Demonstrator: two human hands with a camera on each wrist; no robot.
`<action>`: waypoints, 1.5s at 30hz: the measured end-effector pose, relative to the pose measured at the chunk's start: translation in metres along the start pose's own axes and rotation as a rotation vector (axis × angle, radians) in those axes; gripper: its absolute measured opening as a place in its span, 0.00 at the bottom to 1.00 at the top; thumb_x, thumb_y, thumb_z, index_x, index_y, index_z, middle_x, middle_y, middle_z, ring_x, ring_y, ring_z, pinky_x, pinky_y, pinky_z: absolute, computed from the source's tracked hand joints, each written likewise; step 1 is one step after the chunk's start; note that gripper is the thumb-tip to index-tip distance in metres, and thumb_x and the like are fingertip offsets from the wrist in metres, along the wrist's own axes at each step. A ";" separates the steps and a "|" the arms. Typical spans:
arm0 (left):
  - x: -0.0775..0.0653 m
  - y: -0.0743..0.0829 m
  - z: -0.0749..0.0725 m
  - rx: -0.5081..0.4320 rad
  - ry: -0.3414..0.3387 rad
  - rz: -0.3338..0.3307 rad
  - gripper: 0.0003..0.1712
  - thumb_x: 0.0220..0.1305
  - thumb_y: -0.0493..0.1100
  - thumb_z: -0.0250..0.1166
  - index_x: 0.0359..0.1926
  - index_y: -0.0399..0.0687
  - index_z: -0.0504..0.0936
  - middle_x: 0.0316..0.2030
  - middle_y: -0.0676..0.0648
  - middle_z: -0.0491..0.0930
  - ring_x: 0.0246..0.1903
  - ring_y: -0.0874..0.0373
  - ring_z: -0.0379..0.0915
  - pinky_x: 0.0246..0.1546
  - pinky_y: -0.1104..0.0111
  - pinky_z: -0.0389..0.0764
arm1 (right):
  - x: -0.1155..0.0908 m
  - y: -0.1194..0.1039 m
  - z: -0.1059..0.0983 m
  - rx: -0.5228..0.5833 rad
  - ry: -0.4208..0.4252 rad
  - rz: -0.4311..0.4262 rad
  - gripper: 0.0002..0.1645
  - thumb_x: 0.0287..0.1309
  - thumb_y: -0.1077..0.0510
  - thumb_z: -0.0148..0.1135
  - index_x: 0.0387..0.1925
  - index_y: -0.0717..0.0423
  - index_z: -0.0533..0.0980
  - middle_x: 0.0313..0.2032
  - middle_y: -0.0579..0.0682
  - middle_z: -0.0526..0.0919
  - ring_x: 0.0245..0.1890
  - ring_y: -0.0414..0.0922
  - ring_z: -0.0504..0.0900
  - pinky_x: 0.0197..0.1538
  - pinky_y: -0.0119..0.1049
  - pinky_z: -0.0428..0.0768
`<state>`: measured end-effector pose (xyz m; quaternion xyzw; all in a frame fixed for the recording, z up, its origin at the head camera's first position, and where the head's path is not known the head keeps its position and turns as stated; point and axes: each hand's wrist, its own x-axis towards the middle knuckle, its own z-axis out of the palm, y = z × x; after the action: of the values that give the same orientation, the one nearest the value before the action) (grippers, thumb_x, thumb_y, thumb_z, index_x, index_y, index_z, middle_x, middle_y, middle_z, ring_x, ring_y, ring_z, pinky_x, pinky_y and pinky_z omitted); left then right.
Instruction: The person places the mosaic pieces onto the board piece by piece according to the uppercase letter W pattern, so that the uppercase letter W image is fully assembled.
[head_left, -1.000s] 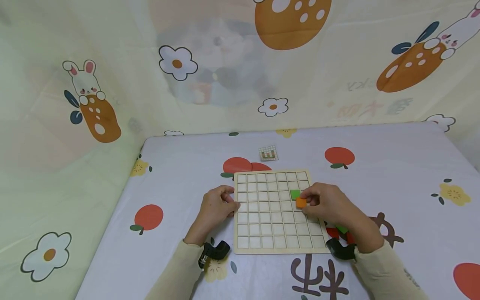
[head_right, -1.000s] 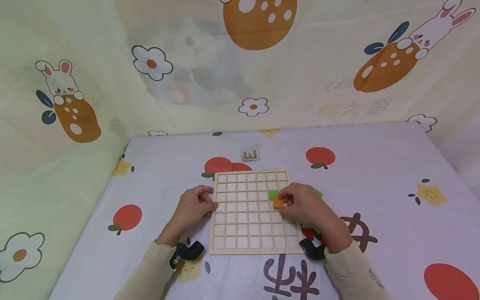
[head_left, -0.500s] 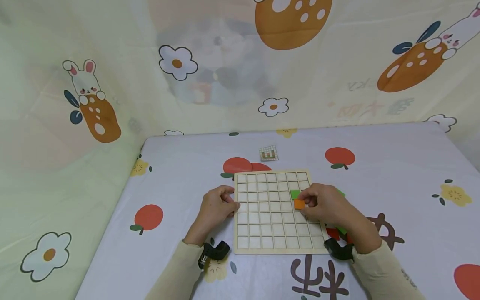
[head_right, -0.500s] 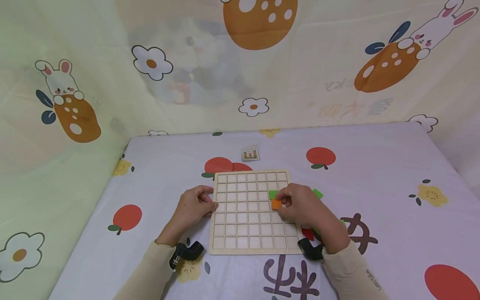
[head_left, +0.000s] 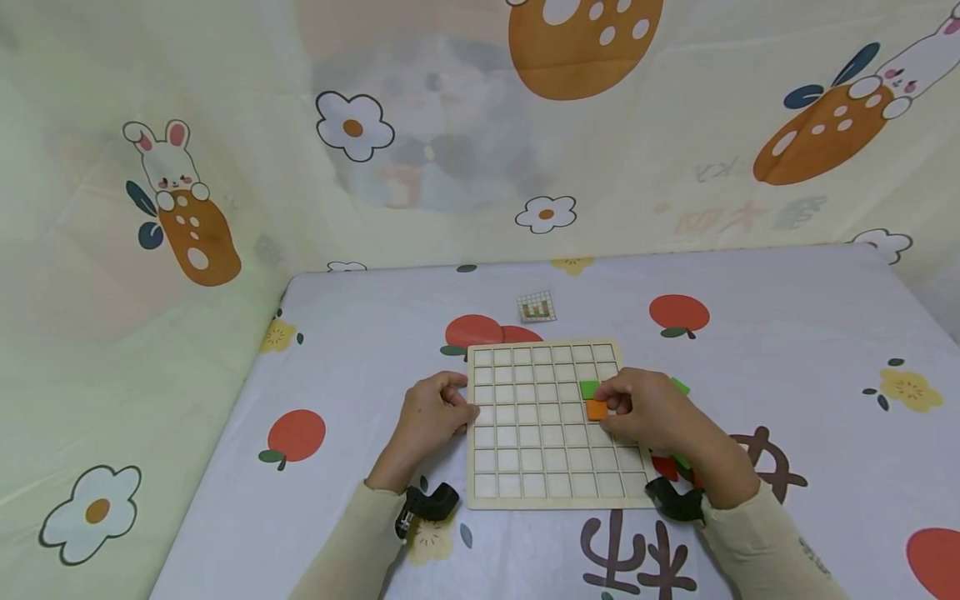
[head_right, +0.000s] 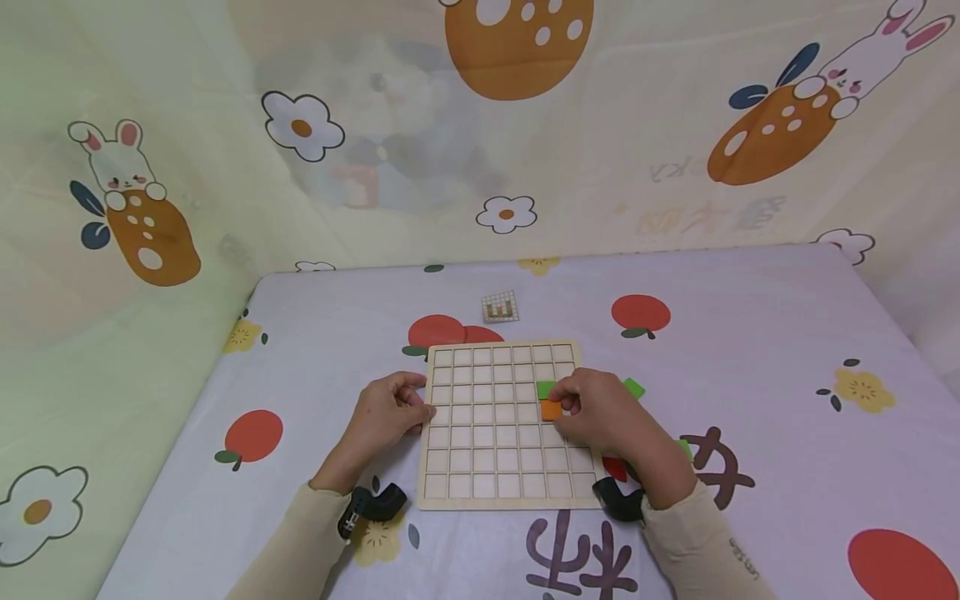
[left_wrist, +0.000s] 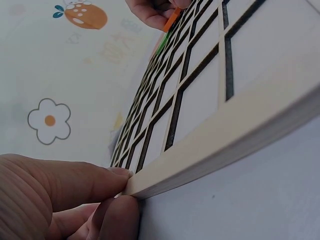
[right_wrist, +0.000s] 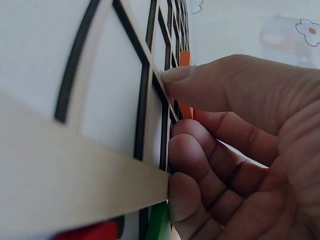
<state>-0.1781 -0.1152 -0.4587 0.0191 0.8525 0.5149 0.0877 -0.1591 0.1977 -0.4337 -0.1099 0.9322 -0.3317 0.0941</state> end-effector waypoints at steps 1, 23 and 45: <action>0.000 0.000 0.000 -0.001 0.000 0.000 0.24 0.60 0.33 0.73 0.57 0.33 0.81 0.28 0.47 0.80 0.21 0.60 0.77 0.25 0.69 0.79 | 0.000 0.000 0.000 0.000 0.000 0.004 0.15 0.50 0.65 0.75 0.43 0.59 0.86 0.32 0.48 0.78 0.34 0.45 0.74 0.36 0.34 0.75; 0.000 0.000 0.001 0.009 0.003 -0.004 0.24 0.60 0.33 0.73 0.57 0.33 0.81 0.28 0.46 0.79 0.21 0.61 0.77 0.24 0.71 0.78 | -0.001 -0.002 0.001 0.020 -0.001 0.033 0.14 0.52 0.64 0.76 0.43 0.58 0.86 0.32 0.47 0.78 0.35 0.45 0.74 0.36 0.35 0.75; 0.000 0.001 0.001 0.010 0.004 -0.019 0.24 0.60 0.34 0.73 0.58 0.34 0.81 0.28 0.47 0.80 0.22 0.60 0.77 0.25 0.70 0.77 | -0.005 0.000 -0.007 0.060 0.033 0.023 0.15 0.54 0.65 0.74 0.46 0.59 0.85 0.35 0.48 0.80 0.36 0.46 0.76 0.37 0.33 0.77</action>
<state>-0.1781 -0.1143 -0.4583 0.0106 0.8553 0.5099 0.0909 -0.1558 0.2039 -0.4279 -0.0909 0.9245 -0.3600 0.0857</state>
